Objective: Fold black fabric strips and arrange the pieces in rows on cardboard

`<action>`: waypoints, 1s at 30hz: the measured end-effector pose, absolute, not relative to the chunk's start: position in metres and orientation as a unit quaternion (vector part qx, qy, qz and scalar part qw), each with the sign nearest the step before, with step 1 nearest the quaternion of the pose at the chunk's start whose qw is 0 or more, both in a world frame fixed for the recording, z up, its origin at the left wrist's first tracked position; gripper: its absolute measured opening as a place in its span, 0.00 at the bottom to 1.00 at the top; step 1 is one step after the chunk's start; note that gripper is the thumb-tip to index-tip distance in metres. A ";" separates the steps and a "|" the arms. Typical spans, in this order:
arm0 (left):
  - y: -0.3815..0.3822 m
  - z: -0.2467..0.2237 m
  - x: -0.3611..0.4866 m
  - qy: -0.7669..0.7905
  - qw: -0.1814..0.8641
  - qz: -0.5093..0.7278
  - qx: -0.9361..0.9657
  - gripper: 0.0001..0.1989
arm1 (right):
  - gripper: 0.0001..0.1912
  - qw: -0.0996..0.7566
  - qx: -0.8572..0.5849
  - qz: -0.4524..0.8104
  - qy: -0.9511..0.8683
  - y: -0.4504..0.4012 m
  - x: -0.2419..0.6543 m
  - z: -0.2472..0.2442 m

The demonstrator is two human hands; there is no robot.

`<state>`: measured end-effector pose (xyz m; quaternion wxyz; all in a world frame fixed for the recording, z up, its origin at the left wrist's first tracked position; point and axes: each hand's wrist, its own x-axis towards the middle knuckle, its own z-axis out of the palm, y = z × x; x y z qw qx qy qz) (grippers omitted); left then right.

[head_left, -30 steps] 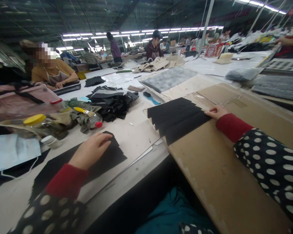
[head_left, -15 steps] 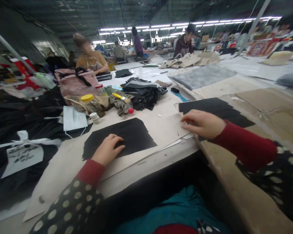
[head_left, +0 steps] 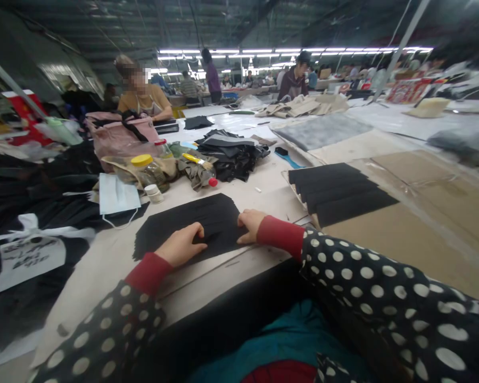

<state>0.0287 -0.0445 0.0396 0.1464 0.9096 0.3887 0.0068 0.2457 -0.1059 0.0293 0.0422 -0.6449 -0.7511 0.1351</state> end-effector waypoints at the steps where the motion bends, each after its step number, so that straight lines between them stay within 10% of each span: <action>1: -0.049 0.041 0.029 0.377 0.142 0.024 0.915 0.09 | 0.28 0.060 -0.643 0.135 -0.752 -0.108 0.245 0.030; 9: -0.088 0.058 0.020 0.355 0.157 0.127 0.913 0.18 | 0.08 0.168 -0.581 0.251 -0.756 -0.169 0.286 0.064; 17: -0.132 0.063 0.121 0.223 0.287 0.014 0.931 0.10 | 0.20 0.438 -0.689 0.342 -0.465 -0.293 0.413 0.054; 30: -0.166 0.059 0.311 0.183 0.224 0.065 0.955 0.12 | 0.19 0.446 -0.851 0.164 -0.224 -0.322 0.599 -0.005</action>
